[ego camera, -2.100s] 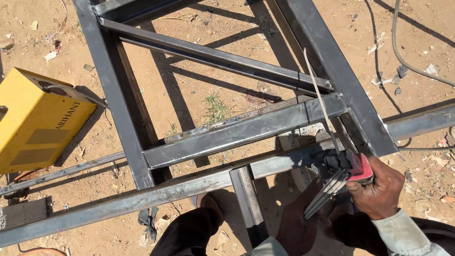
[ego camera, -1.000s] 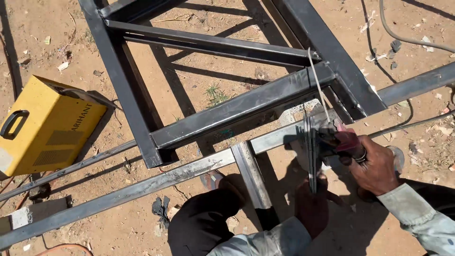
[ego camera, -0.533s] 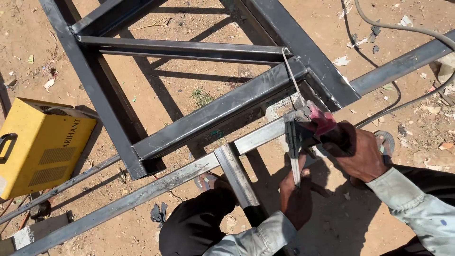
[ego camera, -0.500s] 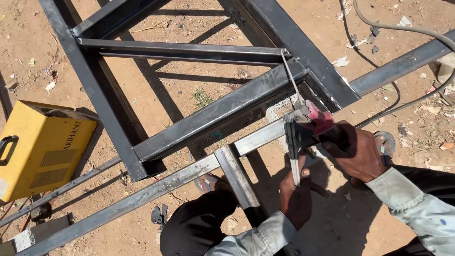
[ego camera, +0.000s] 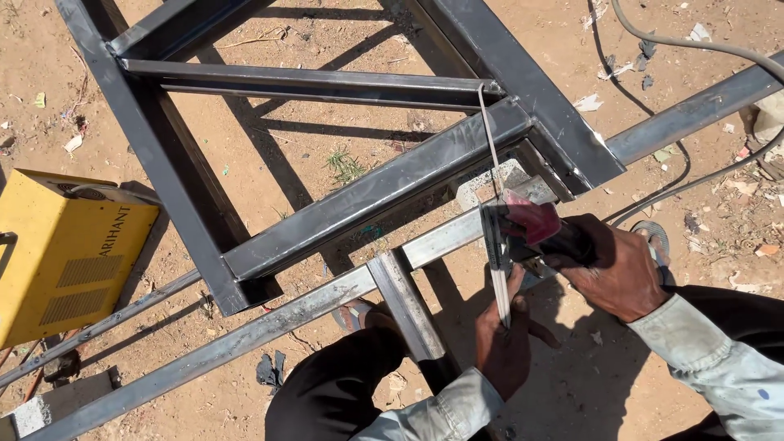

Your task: Welding metal structural components together on a fabrication floor.

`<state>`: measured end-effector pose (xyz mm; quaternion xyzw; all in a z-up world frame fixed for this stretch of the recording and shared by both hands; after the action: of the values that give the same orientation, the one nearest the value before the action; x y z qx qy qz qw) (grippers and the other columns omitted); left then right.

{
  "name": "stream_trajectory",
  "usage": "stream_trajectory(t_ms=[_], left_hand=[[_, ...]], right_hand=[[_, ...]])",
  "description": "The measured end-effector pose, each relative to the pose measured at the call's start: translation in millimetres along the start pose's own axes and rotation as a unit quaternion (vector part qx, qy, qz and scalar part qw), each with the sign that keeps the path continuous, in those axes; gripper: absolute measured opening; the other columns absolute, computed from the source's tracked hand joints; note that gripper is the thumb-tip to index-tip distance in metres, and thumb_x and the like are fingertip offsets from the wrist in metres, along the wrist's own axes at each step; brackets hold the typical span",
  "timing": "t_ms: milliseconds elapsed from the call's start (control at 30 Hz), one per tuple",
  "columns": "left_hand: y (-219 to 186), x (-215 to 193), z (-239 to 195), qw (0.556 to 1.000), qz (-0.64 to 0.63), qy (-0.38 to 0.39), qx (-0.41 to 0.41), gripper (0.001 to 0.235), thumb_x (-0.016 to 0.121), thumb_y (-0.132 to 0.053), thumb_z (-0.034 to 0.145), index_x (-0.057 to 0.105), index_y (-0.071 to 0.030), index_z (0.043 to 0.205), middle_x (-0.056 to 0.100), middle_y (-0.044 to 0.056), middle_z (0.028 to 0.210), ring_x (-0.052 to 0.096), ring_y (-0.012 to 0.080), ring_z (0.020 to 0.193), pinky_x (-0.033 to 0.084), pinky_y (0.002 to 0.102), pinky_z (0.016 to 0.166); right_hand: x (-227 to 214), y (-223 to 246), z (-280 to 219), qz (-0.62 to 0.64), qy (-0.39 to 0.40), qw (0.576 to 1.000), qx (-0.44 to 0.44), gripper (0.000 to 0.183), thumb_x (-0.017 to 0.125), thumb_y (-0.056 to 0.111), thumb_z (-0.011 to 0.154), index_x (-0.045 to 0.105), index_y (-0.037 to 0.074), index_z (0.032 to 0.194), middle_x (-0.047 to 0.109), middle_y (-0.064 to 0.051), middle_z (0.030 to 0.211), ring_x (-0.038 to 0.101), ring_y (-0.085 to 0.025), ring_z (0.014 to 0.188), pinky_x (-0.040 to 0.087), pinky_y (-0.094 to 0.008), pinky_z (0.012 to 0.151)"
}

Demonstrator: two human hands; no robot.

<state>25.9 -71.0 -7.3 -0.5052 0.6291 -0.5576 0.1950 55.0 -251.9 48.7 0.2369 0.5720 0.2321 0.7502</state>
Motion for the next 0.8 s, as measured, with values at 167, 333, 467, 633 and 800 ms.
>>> stream_trajectory(t_ms=[167, 333, 467, 633, 800], left_hand=[[13.1, 1.8, 7.9, 0.999, -0.034, 0.001, 0.011, 0.076, 0.046, -0.051, 0.109, 0.037, 0.003, 0.162, 0.04, -0.004, 0.068, 0.069, 0.0136, 0.065, 0.061, 0.033, 0.059], [7.8, 4.8, 3.6, 1.0, -0.001, 0.001, -0.004, 0.074, 0.043, -0.049, 0.109, 0.035, 0.002, 0.163, 0.038, -0.005, 0.066, 0.068, 0.0127, 0.063, 0.061, 0.032, 0.058], [9.3, 4.9, -0.4, 0.999, -0.037, 0.005, 0.013, 0.069, 0.044, -0.043, 0.113, 0.038, 0.004, 0.164, 0.041, -0.001, 0.069, 0.067, 0.0145, 0.064, 0.061, 0.034, 0.06], [-11.0, 3.2, 5.8, 1.0, 0.004, 0.003, 0.011, 0.066, 0.042, -0.041, 0.111, 0.036, 0.002, 0.161, 0.072, 0.012, 0.104, 0.07, 0.0165, 0.063, 0.056, 0.032, 0.056], [-9.8, 4.7, 12.5, 1.0, 0.009, 0.007, 0.026, 0.067, 0.041, -0.043, 0.111, 0.034, 0.002, 0.161, 0.057, 0.02, 0.153, 0.071, 0.0195, 0.066, 0.059, 0.034, 0.06]], right_hand=[[0.2, -6.1, -1.3, -0.04, 0.008, 0.999, 0.034, 0.049, 0.085, 0.027, 0.077, 0.066, -0.001, 0.113, 0.071, -0.016, 0.077, 0.073, -0.028, 0.065, 0.055, -0.039, 0.055], [-2.7, -8.3, -0.7, -0.012, 0.012, 0.999, 0.042, 0.047, 0.084, 0.027, 0.078, 0.066, 0.001, 0.114, 0.072, -0.015, 0.08, 0.074, -0.027, 0.067, 0.055, -0.039, 0.055], [-3.1, -12.0, 0.2, -0.013, 0.021, 0.999, 0.033, 0.052, 0.082, 0.023, 0.073, 0.066, 0.001, 0.118, 0.074, -0.016, 0.085, 0.074, -0.028, 0.071, 0.056, -0.039, 0.059], [-2.0, -11.2, 8.3, 0.004, 0.06, 0.995, 0.079, 0.05, 0.082, 0.022, 0.068, 0.068, 0.004, 0.113, 0.075, -0.015, 0.086, 0.075, -0.027, 0.068, 0.057, -0.038, 0.06], [-2.3, -12.7, 9.2, -0.01, 0.074, 0.991, 0.113, 0.047, 0.081, 0.025, 0.072, 0.07, 0.006, 0.114, 0.076, -0.014, 0.084, 0.075, -0.03, 0.07, 0.057, -0.04, 0.06]])
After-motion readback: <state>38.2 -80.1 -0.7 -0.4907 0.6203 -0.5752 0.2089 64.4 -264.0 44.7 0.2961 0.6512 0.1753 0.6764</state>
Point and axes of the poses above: each hand's wrist, its own z-axis towards the middle knuckle, its own x-axis out of the palm, y = z × x, the point moved 7 cm from there along z, towards the middle knuckle
